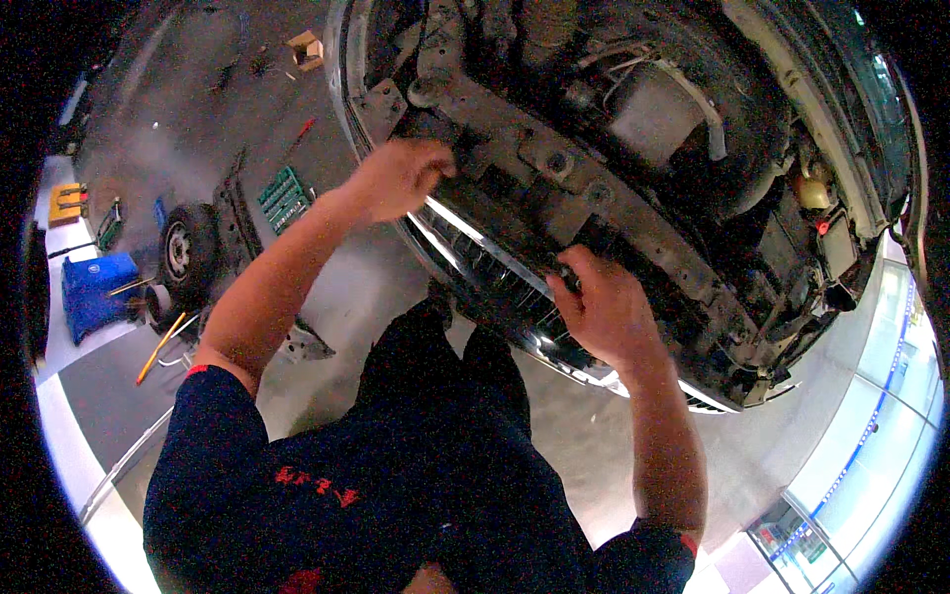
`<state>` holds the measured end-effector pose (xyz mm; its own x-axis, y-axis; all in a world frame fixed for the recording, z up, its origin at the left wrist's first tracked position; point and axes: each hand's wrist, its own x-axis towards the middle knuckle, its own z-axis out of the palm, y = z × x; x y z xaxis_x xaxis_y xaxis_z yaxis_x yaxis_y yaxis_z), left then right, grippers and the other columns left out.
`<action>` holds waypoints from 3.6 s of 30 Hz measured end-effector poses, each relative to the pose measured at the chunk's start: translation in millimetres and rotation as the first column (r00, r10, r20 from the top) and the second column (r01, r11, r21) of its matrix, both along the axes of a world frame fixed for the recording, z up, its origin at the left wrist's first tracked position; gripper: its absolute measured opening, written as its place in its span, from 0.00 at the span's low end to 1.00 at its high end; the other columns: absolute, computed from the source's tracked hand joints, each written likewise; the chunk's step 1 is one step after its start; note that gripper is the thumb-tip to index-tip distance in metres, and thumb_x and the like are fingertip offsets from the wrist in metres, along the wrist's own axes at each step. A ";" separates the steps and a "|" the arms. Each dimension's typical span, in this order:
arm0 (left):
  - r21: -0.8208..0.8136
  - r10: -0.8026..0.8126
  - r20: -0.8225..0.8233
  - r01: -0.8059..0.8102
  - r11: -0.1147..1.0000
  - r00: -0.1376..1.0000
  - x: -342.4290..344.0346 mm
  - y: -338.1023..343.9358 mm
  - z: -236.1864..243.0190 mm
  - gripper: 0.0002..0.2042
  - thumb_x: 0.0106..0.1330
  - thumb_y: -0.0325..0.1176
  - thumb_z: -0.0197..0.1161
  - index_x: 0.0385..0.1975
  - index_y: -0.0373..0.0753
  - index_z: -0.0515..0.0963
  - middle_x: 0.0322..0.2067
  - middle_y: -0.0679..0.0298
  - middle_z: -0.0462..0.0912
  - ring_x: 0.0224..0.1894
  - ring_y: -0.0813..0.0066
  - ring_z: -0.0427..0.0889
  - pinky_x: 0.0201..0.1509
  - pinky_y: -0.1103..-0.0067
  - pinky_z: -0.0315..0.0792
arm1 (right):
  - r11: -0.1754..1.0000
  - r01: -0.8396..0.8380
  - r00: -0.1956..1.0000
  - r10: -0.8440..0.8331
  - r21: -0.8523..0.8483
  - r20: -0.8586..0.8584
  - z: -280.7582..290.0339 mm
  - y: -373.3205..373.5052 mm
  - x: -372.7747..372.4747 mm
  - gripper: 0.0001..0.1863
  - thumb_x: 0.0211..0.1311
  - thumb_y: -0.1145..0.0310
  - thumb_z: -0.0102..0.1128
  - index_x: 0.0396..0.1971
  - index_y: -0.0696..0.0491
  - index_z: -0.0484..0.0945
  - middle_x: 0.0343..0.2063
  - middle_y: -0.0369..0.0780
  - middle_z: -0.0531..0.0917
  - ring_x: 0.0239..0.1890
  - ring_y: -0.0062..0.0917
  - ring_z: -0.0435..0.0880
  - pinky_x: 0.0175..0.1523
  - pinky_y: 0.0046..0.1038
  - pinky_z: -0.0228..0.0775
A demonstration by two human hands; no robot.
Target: The person opens the car hood and removes a plastic radiator cover panel using a prying tool. They then select a socket wrench from a toolkit and use it to unscrew fasteners near the front grille.
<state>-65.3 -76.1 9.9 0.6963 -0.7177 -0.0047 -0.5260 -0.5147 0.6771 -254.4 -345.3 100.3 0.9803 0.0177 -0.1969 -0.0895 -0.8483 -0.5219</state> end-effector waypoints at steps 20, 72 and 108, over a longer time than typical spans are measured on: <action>-0.332 -0.062 -0.193 -0.006 0.943 0.979 -124.1 18.3 -5.6 0.10 0.56 0.17 0.57 0.35 0.37 0.79 0.32 0.55 0.83 0.34 0.53 0.84 0.36 0.65 0.77 | 0.816 -0.194 0.980 0.129 -0.544 -0.154 29.8 17.7 13.7 0.10 0.60 0.59 0.66 0.34 0.47 0.76 0.30 0.40 0.79 0.36 0.38 0.84 0.42 0.42 0.78; 0.413 -0.720 -0.019 0.661 0.626 0.694 -47.4 -165.2 -69.1 0.12 0.59 0.32 0.57 0.30 0.31 0.87 0.39 0.46 0.86 0.42 0.48 0.84 0.46 0.57 0.76 | 0.723 -0.497 0.865 0.458 -0.479 -0.205 41.8 33.0 9.7 0.17 0.67 0.58 0.63 0.44 0.56 0.79 0.43 0.50 0.79 0.46 0.53 0.81 0.52 0.54 0.71; 0.326 -0.702 -0.013 0.667 0.670 0.712 -40.9 -157.5 -54.7 0.13 0.63 0.30 0.56 0.36 0.28 0.86 0.40 0.46 0.86 0.43 0.46 0.84 0.45 0.55 0.76 | 0.781 -0.320 0.944 0.211 -0.536 -0.255 27.2 25.6 8.9 0.15 0.65 0.61 0.64 0.47 0.52 0.80 0.38 0.51 0.82 0.41 0.52 0.82 0.47 0.50 0.74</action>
<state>-106.2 -233.6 -44.7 0.0181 -0.9687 -0.2475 -0.8668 -0.1386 0.4790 -245.5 -319.8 127.5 0.9023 0.1046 -0.4183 0.1415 -0.9882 0.0581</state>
